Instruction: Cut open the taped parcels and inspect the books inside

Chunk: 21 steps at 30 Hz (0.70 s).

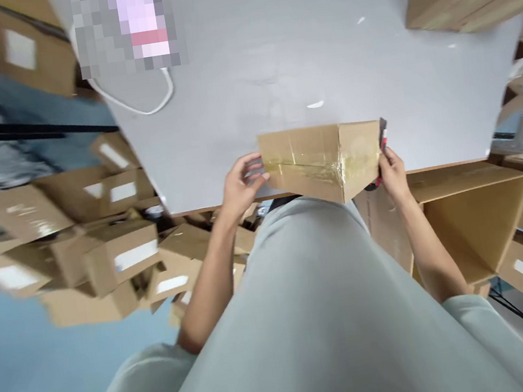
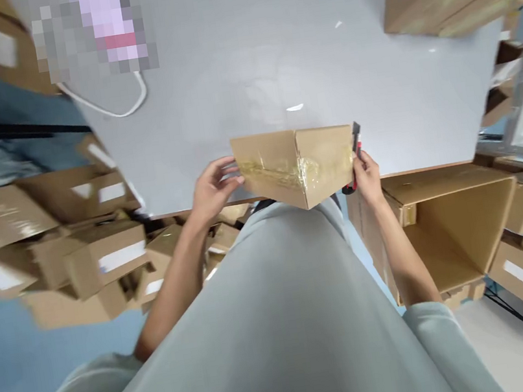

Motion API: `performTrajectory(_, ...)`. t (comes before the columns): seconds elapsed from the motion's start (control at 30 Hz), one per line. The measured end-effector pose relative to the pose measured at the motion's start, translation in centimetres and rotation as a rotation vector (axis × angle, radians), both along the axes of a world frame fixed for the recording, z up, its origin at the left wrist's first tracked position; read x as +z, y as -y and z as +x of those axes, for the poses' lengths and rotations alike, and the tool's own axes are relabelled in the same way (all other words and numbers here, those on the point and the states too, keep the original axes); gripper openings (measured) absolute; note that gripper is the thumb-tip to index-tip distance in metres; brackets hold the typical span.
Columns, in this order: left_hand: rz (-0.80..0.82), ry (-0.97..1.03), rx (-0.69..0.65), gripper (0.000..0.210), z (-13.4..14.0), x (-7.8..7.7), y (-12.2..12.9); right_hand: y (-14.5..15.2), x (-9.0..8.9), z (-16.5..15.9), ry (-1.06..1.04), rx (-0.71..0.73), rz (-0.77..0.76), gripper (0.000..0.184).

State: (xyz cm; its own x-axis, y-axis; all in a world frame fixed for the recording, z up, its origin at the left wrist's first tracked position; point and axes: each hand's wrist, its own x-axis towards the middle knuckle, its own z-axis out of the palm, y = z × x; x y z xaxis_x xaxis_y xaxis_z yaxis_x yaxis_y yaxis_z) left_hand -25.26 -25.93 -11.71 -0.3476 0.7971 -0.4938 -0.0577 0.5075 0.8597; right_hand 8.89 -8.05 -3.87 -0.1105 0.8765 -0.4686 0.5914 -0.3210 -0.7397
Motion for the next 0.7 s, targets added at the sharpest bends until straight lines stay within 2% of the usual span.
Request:
performTrajectory(0.13,-0.056,-0.031,0.014,0.056,0.7,-1.2,-0.5,1.5,2.7,-2.6,-0.036,-0.045,0.167,0.046)
performTrajectory(0.23,-0.057,-0.006,-0.015,0.056,3.3,-2.5,-2.7,0.9,4.9,-2.7,0.066,-0.048,0.321,0.05)
performTrajectory(0.33,-0.063,0.027,-0.123,0.056,6.6,-3.5,-5.5,-0.4,6.1,-2.1,0.177,-0.031,0.46,0.053)
performTrajectory(0.4,-0.057,-0.004,-0.222,0.058,8.1,-3.3,-6.9,-1.4,6.5,-1.6,0.229,0.006,0.51,0.053)
performTrajectory(0.5,0.056,-0.15,-0.266,0.075,8.3,-0.9,-7.9,-2.2,6.9,-1.0,0.291,0.083,0.519,0.053)
performTrajectory(0.6,0.219,-0.27,-0.271,0.096,6.7,3.4,-8.4,-2.0,7.4,-0.8,0.374,0.136,0.478,0.056)
performTrajectory(0.7,0.318,-0.315,-0.367,0.09,5.3,7.1,-9.1,-1.4,7.8,-1.2,0.47,0.206,0.386,0.063)
